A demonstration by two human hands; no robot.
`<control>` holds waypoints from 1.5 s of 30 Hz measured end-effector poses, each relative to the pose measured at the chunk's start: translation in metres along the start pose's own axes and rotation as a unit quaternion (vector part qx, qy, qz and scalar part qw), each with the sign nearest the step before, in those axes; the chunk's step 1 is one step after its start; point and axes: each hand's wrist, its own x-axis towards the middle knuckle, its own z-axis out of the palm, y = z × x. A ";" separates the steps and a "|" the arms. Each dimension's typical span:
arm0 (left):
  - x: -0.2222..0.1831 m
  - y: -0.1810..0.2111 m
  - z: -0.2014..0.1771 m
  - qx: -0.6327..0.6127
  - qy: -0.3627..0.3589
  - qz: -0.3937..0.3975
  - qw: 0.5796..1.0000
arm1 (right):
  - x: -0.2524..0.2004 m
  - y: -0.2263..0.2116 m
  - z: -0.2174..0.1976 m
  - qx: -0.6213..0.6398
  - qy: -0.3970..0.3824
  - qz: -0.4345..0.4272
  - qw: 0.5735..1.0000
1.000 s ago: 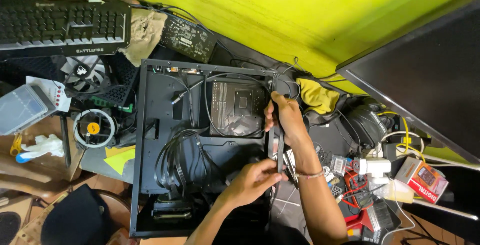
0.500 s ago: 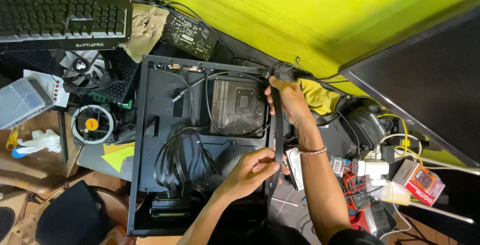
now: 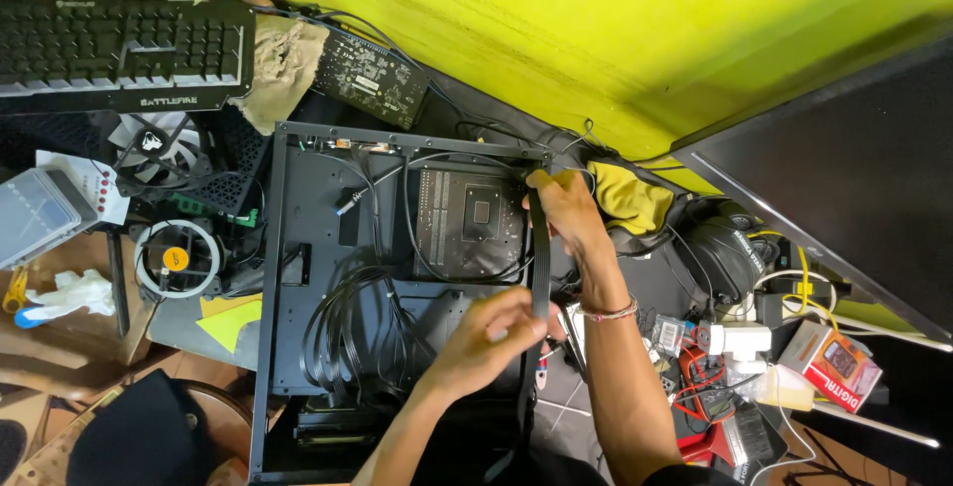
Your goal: Routing internal cables and installing a hard drive in a PC case
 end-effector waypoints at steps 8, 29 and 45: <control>0.064 -0.022 -0.040 0.163 0.261 0.183 0.934 | 0.020 0.030 0.014 0.317 -0.059 0.073 0.944; 0.129 -0.046 -0.068 0.626 0.361 0.287 0.629 | 0.022 0.031 -0.021 0.245 -0.187 0.088 0.947; 0.133 -0.046 -0.075 0.580 0.365 0.316 0.656 | -0.013 0.005 -0.017 -0.084 0.010 -0.183 0.979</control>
